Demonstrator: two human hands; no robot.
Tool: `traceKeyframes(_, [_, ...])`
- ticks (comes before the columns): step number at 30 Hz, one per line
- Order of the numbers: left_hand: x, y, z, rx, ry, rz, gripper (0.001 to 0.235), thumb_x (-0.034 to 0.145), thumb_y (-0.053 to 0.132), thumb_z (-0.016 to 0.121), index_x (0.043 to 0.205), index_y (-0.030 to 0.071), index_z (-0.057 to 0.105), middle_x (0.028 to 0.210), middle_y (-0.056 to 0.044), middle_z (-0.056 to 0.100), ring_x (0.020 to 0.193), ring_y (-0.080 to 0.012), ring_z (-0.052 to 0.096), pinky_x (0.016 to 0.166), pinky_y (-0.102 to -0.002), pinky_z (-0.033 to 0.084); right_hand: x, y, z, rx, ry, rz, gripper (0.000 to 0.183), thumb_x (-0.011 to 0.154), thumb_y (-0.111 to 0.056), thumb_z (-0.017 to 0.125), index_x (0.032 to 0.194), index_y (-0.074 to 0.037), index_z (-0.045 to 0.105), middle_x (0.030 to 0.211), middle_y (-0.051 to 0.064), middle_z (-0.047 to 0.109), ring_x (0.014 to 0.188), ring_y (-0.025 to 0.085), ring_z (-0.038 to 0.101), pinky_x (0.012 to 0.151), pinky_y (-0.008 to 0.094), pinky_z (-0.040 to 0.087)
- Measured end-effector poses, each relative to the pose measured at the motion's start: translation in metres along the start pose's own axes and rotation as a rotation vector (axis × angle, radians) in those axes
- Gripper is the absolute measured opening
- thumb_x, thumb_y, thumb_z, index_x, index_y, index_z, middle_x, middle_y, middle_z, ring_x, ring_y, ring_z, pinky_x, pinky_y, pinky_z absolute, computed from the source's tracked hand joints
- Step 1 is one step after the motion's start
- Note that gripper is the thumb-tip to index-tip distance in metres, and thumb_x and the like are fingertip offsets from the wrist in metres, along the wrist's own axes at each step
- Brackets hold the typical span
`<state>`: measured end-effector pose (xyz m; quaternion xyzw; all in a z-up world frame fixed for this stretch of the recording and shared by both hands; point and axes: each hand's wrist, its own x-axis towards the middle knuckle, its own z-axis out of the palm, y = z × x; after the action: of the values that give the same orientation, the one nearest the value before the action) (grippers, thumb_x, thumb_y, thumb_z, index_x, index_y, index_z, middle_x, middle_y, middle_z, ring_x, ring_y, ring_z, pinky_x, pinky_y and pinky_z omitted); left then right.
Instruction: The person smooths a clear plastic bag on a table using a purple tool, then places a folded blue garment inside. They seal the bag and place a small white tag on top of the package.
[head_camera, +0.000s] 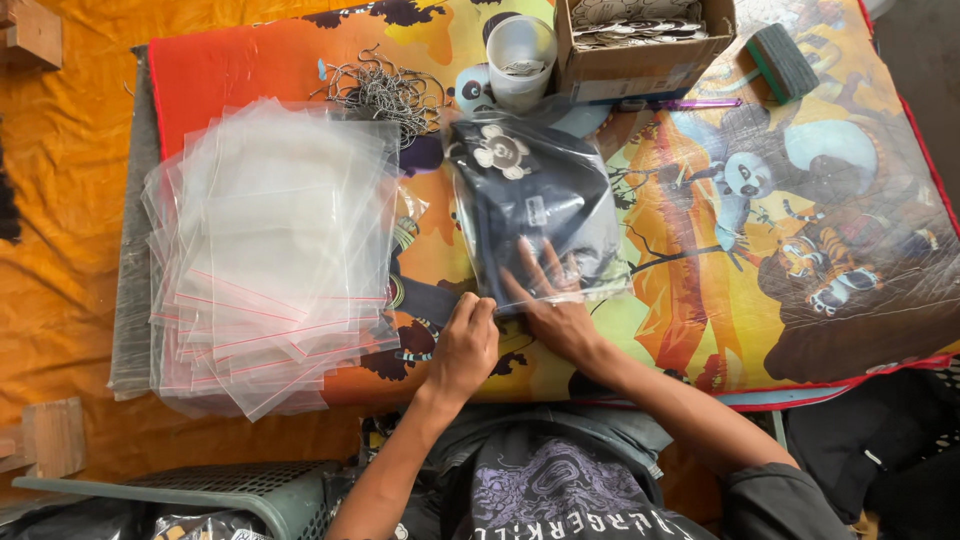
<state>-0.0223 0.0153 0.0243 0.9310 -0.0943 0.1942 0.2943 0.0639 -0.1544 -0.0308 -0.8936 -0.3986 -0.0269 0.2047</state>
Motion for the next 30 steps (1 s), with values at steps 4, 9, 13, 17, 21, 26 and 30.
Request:
traceKeyframes(4, [-0.013, -0.007, 0.005, -0.009, -0.105, -0.058, 0.012, 0.094, -0.004, 0.047, 0.101, 0.005, 0.052, 0.084, -0.006, 0.043, 0.071, -0.0255, 0.06, 0.059, -0.033, 0.057, 0.017, 0.031, -0.009, -0.027, -0.024, -0.089, 0.072, 0.086, -0.007, 0.06, 0.15, -0.038, 0.047, 0.168, 0.01, 0.018, 0.149, 0.048, 0.019, 0.103, 0.077, 0.033])
traceKeyframes(9, [-0.016, -0.004, -0.001, -0.151, -0.142, -0.291, 0.009, 0.099, 0.005, 0.044, 0.107, 0.008, 0.044, 0.09, -0.011, 0.044, 0.074, -0.0339, 0.062, 0.061, -0.044, 0.058, 0.0, 0.021, -0.025, -0.045, -0.158, -0.122, 0.091, 0.083, -0.033, 0.075, 0.16, -0.031, 0.026, 0.166, 0.024, 0.014, 0.152, 0.04, 0.015, 0.118, 0.056, 0.025])
traceKeyframes(13, [-0.025, -0.007, 0.003, -0.067, -0.108, -0.303, 0.045, 0.088, 0.023, 0.065, 0.119, 0.006, 0.039, 0.096, -0.013, 0.042, 0.085, -0.0378, 0.059, 0.072, -0.047, 0.055, -0.023, 0.007, -0.071, 0.025, -0.191, -0.166, 0.08, 0.085, -0.044, 0.069, 0.155, -0.027, 0.035, 0.166, 0.021, 0.016, 0.149, 0.043, 0.026, 0.098, 0.051, 0.052])
traceKeyframes(17, [-0.019, -0.008, 0.008, 0.009, -0.174, -0.335, 0.075, 0.088, 0.056, 0.067, 0.132, 0.005, 0.033, 0.102, -0.016, 0.049, 0.09, -0.0384, 0.063, 0.079, -0.049, 0.053, -0.041, 0.061, -0.068, 0.1, 0.341, -0.3, 0.02, 0.078, -0.021, 0.081, 0.094, -0.013, 0.072, 0.093, 0.007, 0.07, 0.088, 0.028, 0.068, 0.078, 0.037, 0.057])
traceKeyframes(21, [-0.003, -0.007, 0.015, 0.053, -0.245, -0.381, 0.075, 0.091, 0.058, 0.063, 0.133, 0.003, 0.036, 0.1, -0.019, 0.057, 0.09, -0.039, 0.068, 0.077, -0.051, 0.056, -0.029, 0.079, -0.099, -0.037, 0.018, 0.188, 0.118, 0.06, -0.05, 0.088, 0.159, -0.019, 0.032, 0.133, 0.023, 0.051, 0.116, 0.042, 0.049, 0.095, 0.054, 0.045])
traceKeyframes(26, [0.003, -0.016, 0.031, 0.088, -0.266, -0.372, 0.066, 0.09, 0.052, 0.066, 0.127, 0.004, 0.041, 0.097, -0.019, 0.061, 0.086, -0.0393, 0.07, 0.074, -0.05, 0.055, -0.039, 0.118, -0.039, -0.071, 0.137, 0.016, 0.075, 0.067, -0.027, 0.087, 0.135, -0.015, 0.058, 0.098, 0.009, 0.065, 0.092, 0.028, 0.062, 0.077, 0.04, 0.051])
traceKeyframes(30, [-0.002, -0.016, 0.027, 0.035, -0.242, -0.357, 0.052, 0.09, 0.043, 0.073, 0.117, 0.007, 0.046, 0.084, -0.016, 0.067, 0.074, -0.0334, 0.073, 0.07, -0.045, 0.054, -0.047, 0.097, -0.042, -0.004, 0.297, -0.018, 0.036, 0.072, -0.02, 0.084, 0.1, -0.008, 0.066, 0.082, 0.007, 0.061, 0.073, 0.029, 0.06, 0.066, 0.04, 0.052])
